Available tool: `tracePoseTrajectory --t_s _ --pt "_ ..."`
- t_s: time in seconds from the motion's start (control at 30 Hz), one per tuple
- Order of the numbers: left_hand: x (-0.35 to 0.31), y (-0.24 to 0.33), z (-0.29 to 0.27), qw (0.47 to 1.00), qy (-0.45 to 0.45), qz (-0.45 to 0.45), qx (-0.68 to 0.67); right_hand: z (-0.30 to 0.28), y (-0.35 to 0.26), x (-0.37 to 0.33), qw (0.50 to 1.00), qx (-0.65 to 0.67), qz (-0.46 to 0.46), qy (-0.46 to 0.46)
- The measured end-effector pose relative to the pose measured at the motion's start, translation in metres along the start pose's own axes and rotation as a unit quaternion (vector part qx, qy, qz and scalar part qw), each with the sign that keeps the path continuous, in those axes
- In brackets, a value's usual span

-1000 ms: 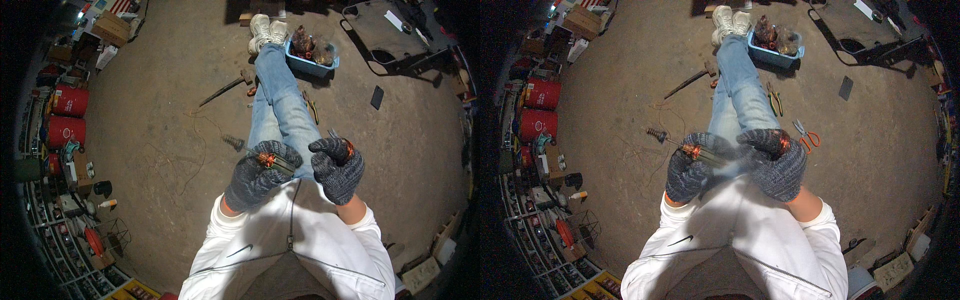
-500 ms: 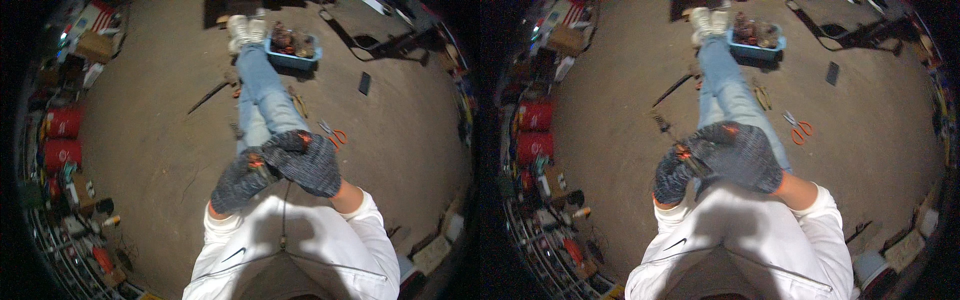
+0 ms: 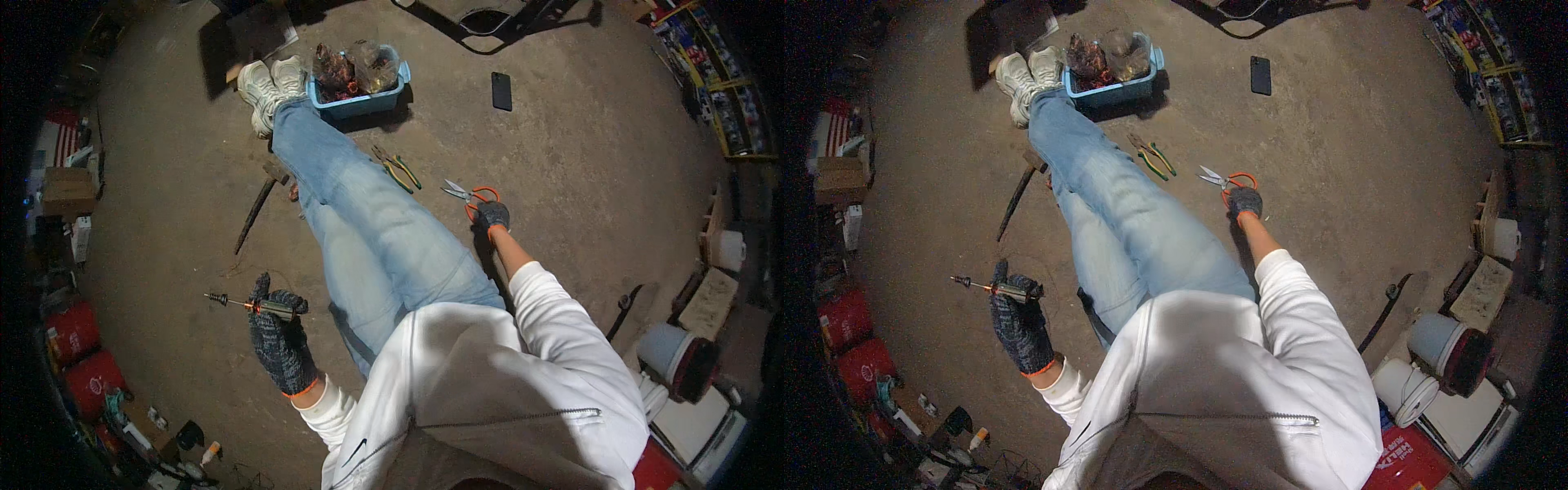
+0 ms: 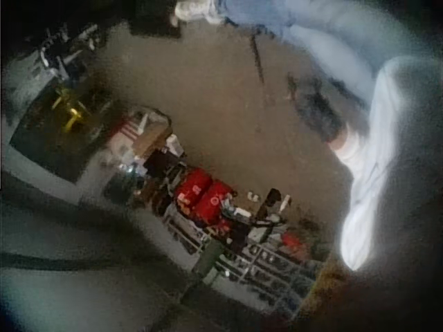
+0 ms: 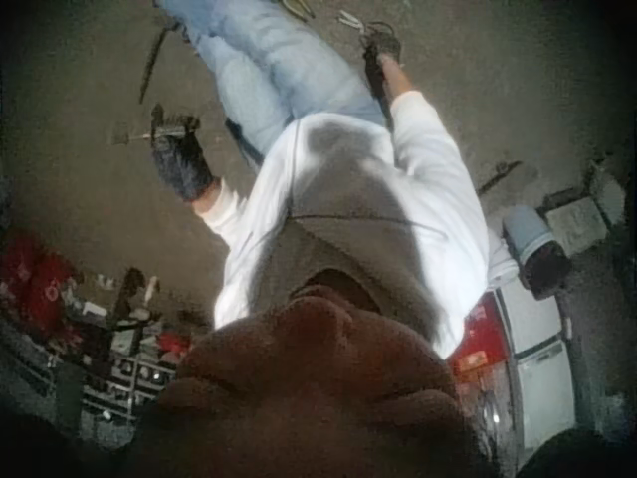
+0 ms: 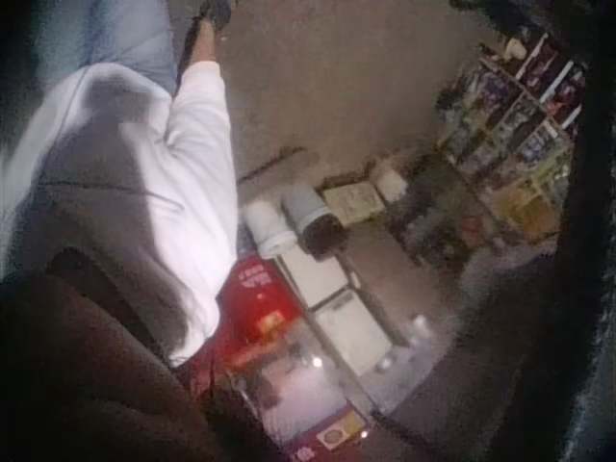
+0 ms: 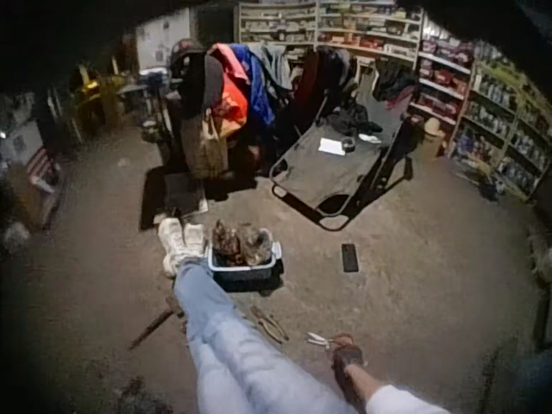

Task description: The person sits on the floor and assembles a small electronic component by hand, wrapping copper wire around a cylindrical part and trimming the excess with scissors. The workspace includes tools and a container of parts nearby.

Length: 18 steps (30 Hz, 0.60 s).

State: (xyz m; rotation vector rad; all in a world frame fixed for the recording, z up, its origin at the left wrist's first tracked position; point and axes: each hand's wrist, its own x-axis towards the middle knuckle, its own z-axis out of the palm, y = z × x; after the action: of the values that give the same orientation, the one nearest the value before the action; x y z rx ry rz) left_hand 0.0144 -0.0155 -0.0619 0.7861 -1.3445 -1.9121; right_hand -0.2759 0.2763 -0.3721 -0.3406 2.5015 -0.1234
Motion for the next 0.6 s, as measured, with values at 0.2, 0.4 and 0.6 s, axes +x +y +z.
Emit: tracePoseTrajectory --t_s 0.2,0.4,0.6 --pt "0.034 -0.008 -0.006 0.997 0.016 -0.063 0.044 0.022 0.016 0.015 0.984 -0.011 0.175 0.027" --pt "0.087 -0.017 -0.012 0.991 0.042 -0.123 0.039 0.024 -0.013 0.035 0.985 -0.063 0.152 0.044" --pt "0.110 -0.029 -0.021 0.977 0.110 -0.175 0.046 0.055 -0.012 0.069 0.873 0.415 0.138 0.215"
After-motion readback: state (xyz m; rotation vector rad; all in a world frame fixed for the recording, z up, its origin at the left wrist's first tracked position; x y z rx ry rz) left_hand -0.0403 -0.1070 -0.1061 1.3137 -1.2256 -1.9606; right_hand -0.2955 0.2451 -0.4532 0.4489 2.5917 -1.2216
